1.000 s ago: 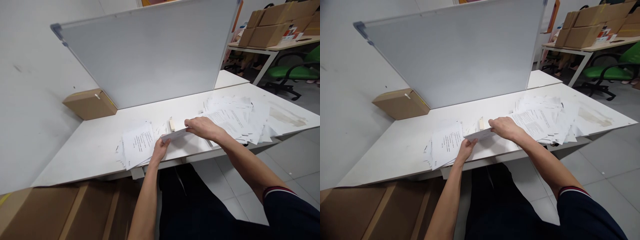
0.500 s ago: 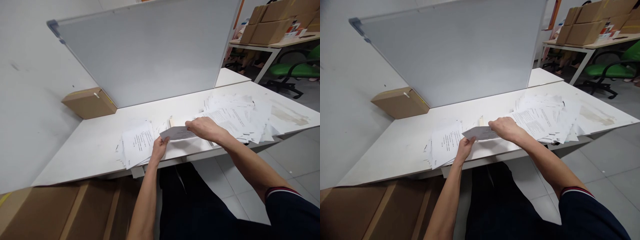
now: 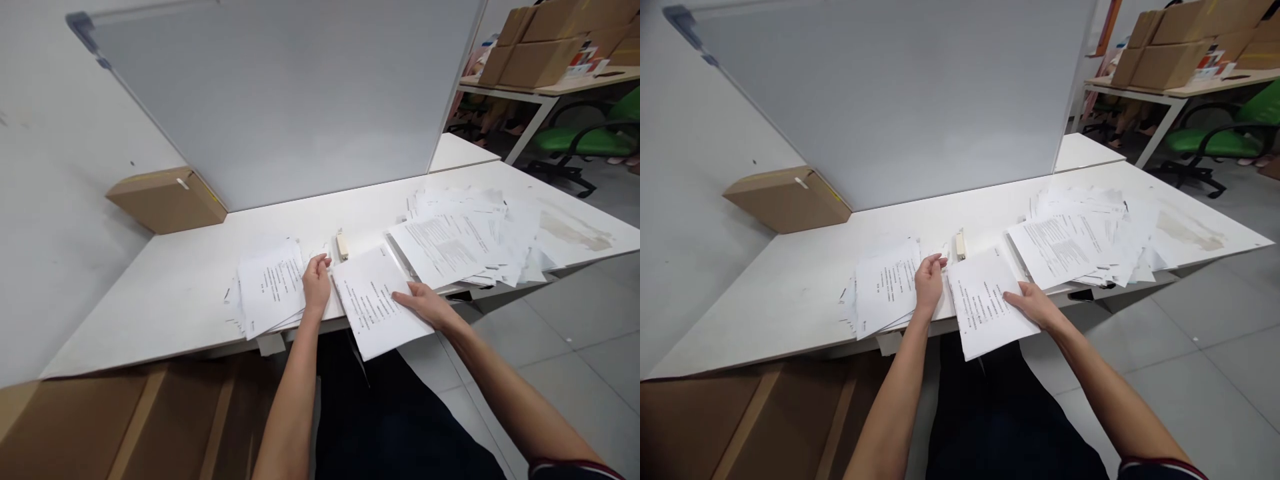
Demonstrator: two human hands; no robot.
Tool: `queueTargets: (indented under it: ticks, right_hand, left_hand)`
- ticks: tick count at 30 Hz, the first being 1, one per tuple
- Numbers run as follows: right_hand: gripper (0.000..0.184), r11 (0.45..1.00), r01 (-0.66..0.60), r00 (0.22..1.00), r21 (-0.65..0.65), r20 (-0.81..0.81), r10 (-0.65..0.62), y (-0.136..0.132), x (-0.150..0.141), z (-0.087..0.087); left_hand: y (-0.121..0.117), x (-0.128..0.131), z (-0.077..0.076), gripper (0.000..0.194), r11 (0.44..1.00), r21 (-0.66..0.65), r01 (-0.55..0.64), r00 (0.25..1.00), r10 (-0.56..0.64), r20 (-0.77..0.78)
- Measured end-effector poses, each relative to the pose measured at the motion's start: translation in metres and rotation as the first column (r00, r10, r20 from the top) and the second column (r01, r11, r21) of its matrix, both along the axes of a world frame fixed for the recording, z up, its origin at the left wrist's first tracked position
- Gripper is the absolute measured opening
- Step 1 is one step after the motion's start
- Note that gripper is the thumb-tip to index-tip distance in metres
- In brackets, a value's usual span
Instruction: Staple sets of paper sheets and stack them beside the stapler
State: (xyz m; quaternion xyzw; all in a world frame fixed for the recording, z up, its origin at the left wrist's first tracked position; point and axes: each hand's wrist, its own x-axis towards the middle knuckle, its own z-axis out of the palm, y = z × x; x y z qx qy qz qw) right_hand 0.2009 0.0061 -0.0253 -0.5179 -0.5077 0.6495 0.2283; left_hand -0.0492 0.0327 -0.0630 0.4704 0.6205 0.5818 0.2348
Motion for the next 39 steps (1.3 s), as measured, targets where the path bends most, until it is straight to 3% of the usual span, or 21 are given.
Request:
queueTargets:
  ticks: [4,9,15,22,31,35,39]
  right_hand:
    - [0.034,0.994,0.106,0.994,-0.02,-0.007,-0.106,-0.003,-0.001,-0.006]
    - [0.037,0.99,0.139,0.988,0.013,0.062,-0.14,0.002,-0.002,-0.007]
    - [0.036,0.987,0.135,0.976,0.083,0.159,-0.147,0.007,-0.004,-0.006]
    - [0.035,0.986,0.119,0.969,0.115,0.203,-0.14,0.01,-0.008,0.005]
    - [0.038,0.987,0.103,0.969,0.12,0.212,-0.127,0.011,-0.008,0.005]
    - [0.039,0.986,0.125,0.971,0.108,0.191,-0.144,-0.002,0.002,0.009]
    - [0.046,0.976,0.185,0.976,0.118,0.094,-0.196,-0.02,0.014,0.026]
  left_hand:
    - [0.0,0.004,-0.011,0.031,0.999,-0.017,0.049,0.972,-0.051,-0.227]
    - [-0.003,0.005,-0.006,0.044,0.986,-0.074,0.151,0.892,-0.168,-0.419]
    - [0.0,0.009,-0.004,0.057,0.976,-0.192,0.105,0.764,-0.203,-0.613]
    - [-0.001,0.011,-0.002,0.064,0.971,-0.224,0.081,0.743,-0.208,-0.636]
    - [-0.001,0.01,-0.005,0.067,0.972,-0.218,0.083,0.735,-0.207,-0.645]
    - [-0.002,0.012,-0.002,0.068,0.97,-0.231,0.08,0.72,-0.216,-0.659]
    - [-0.003,0.012,-0.004,0.061,0.974,-0.213,0.077,0.719,-0.203,-0.665]
